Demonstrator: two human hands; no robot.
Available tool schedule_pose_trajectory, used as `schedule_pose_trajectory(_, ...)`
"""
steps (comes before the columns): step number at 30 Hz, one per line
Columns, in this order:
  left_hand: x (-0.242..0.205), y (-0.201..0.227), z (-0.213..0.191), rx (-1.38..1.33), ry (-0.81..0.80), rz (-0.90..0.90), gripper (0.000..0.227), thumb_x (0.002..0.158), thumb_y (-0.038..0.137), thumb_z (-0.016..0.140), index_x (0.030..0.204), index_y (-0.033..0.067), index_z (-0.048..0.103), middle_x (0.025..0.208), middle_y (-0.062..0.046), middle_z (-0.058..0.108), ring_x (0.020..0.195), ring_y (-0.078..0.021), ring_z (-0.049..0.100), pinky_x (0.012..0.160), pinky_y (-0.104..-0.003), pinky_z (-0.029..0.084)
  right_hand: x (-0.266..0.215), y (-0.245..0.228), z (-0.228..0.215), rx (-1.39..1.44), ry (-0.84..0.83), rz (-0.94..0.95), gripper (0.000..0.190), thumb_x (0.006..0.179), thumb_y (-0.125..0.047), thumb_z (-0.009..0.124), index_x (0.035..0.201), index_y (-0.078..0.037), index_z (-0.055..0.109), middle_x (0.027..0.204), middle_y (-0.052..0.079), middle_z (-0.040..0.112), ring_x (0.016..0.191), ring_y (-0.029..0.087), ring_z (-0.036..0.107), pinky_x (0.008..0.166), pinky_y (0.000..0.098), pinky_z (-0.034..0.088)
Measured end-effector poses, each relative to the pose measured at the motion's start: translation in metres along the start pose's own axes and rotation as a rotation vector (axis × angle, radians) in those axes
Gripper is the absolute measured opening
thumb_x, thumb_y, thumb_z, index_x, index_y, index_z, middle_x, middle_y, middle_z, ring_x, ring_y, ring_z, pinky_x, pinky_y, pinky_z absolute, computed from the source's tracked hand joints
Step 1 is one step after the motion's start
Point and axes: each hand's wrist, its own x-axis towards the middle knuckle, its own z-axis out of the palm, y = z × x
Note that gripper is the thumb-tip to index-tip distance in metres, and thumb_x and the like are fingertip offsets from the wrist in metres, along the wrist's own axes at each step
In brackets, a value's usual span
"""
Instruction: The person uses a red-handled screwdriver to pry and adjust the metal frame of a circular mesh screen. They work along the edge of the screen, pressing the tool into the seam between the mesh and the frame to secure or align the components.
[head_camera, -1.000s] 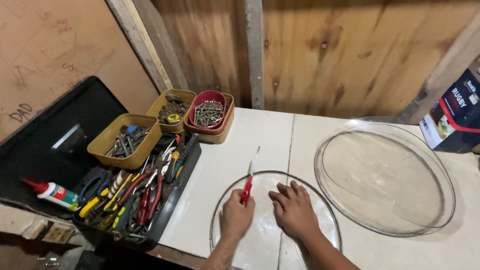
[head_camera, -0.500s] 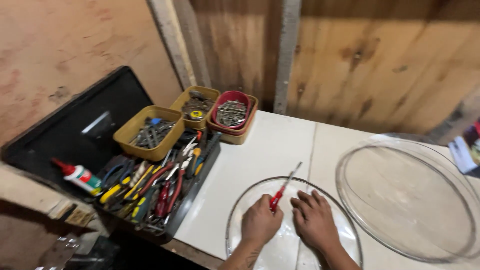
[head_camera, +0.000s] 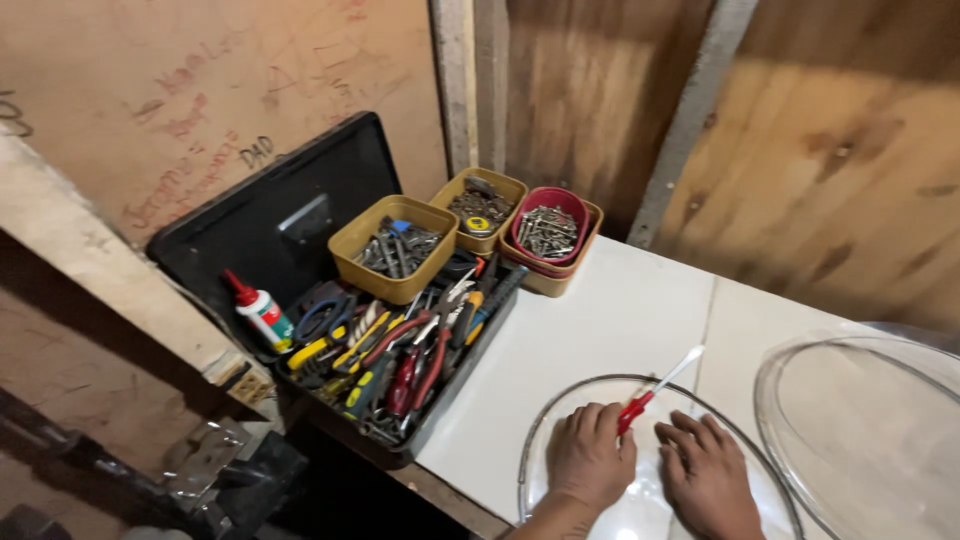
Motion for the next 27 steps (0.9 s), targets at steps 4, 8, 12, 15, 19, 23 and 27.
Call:
schedule_pose_trajectory(4,0.001,0.007,-0.01,-0.015,0.058,-0.029,0.043,0.08,0.018,0.07,0.122,0.0119,0.065,0.111,-0.012,0.06,0.098,-0.0369,0.055,0.079,-0.054,0.04,-0.002,-0.003,-0.001,0.087,0.006,0.025,0.03,0.09,-0.031,0.058,0.111,-0.018,0.076,0.125,0.008,0.071,0.119,0.028,0.064,0.11,0.0463,0.046)
schedule_pose_trajectory(8,0.0,0.007,-0.012,0.058,0.022,-0.034,0.047,0.079,0.019,0.069,0.124,0.008,0.063,0.105,-0.013,0.057,0.092,-0.0372,0.053,0.077,-0.053,0.039,-0.007,0.001,0.009,0.077,0.063,0.123,0.031,0.086,-0.029,0.066,0.112,-0.015,0.077,0.128,0.007,0.071,0.12,0.026,0.067,0.114,0.0418,0.049)
schedule_pose_trajectory(12,0.002,0.007,-0.012,0.051,-0.241,-0.138,0.043,0.088,0.021,0.062,0.129,0.0088,0.058,0.109,-0.015,0.057,0.101,-0.0368,0.05,0.089,-0.052,0.034,-0.009,0.006,0.014,0.048,-0.037,0.244,0.035,0.087,-0.033,0.064,0.115,-0.02,0.079,0.136,0.002,0.07,0.129,0.022,0.064,0.119,0.0404,0.046)
schedule_pose_trajectory(15,0.0,0.006,-0.007,0.068,-0.275,-0.124,0.043,0.089,0.019,0.058,0.131,0.0091,0.057,0.109,-0.016,0.056,0.101,-0.0372,0.048,0.09,-0.052,0.032,-0.01,0.006,0.014,0.044,-0.033,0.234,0.034,0.087,-0.033,0.065,0.115,-0.02,0.079,0.136,0.002,0.07,0.132,0.023,0.062,0.12,0.0407,0.045)
schedule_pose_trajectory(19,-0.006,-0.001,0.007,0.117,-0.101,-0.041,0.042,0.081,0.012,0.061,0.122,0.0077,0.061,0.1,-0.014,0.056,0.091,-0.0366,0.048,0.082,-0.05,0.034,-0.008,0.004,0.01,0.044,-0.037,0.215,0.034,0.088,-0.033,0.063,0.115,-0.02,0.078,0.135,0.004,0.069,0.126,0.024,0.065,0.115,0.0415,0.048)
schedule_pose_trajectory(23,-0.005,0.005,-0.002,0.113,-0.075,-0.015,0.041,0.082,0.011,0.061,0.123,0.0104,0.061,0.099,-0.012,0.054,0.089,-0.0363,0.048,0.078,-0.051,0.034,-0.006,-0.015,-0.007,0.111,0.018,0.225,0.048,0.088,-0.032,0.065,0.132,-0.014,0.068,0.153,0.021,0.049,0.139,0.034,0.056,0.115,0.0494,0.046)
schedule_pose_trajectory(27,0.002,0.017,-0.024,0.14,0.163,0.092,0.052,0.077,0.008,0.062,0.129,0.0132,0.064,0.103,-0.009,0.053,0.083,-0.0329,0.048,0.066,-0.047,0.033,-0.012,0.003,0.011,0.01,-0.006,0.164,0.041,0.09,-0.035,0.059,0.125,-0.016,0.071,0.129,0.006,0.07,0.136,0.032,0.059,0.118,0.0449,0.045)
